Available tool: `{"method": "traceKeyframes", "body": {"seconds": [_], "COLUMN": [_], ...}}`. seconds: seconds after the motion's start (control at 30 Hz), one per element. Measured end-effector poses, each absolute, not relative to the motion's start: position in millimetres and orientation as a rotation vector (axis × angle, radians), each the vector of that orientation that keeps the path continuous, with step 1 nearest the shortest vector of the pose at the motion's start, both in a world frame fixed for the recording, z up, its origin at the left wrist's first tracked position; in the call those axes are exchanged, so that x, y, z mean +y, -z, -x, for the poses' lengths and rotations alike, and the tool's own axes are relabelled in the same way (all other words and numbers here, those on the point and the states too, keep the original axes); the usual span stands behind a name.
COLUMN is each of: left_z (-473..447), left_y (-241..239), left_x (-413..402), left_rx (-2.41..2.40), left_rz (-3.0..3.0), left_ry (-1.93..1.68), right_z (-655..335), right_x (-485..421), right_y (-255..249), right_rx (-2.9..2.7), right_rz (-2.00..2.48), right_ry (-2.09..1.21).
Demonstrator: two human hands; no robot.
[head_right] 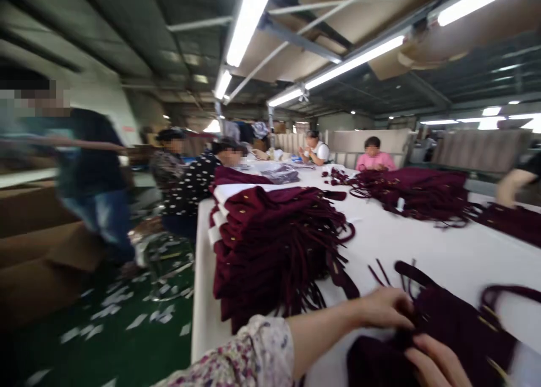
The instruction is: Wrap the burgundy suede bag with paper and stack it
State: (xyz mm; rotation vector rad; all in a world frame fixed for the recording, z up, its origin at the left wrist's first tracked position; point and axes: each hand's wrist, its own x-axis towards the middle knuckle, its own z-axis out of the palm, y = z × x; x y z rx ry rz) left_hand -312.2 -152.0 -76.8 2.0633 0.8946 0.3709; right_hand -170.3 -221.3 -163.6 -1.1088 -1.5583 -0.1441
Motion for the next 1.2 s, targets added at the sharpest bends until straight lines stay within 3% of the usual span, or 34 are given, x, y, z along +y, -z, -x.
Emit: {"method": "traceKeyframes", "body": {"seconds": [0.3, 0.6, 0.9, 1.07, 1.2], "left_z": [246.9, 214.6, 213.1, 209.1, 206.2], "left_y": [121.6, 133.8, 122.0, 135.2, 138.9], "left_x": [-98.0, -78.6, -83.4, -86.8, -92.8], "left_rx": [0.496, 0.753, 0.681, 0.553, 0.611], "left_rz": [-1.928, -1.927, -1.847, -1.636, -1.858], "left_ry": [-0.205, -0.191, 0.088, -0.03, -0.121], "right_z": [172.1, 157.6, 153.8, 152.6, 151.8], "right_x": [-249.9, -263.8, -269.9, -269.8, -270.2], "right_y": [139.9, 126.9, 124.1, 124.4, 125.5], "right_rx": [-1.79, -1.718, -1.699, -1.69, -1.704], "right_rz": [1.302, 1.282, 1.269, 1.253, 1.248], "right_ry": [0.149, 0.094, 0.18, 0.229, 0.237]}}
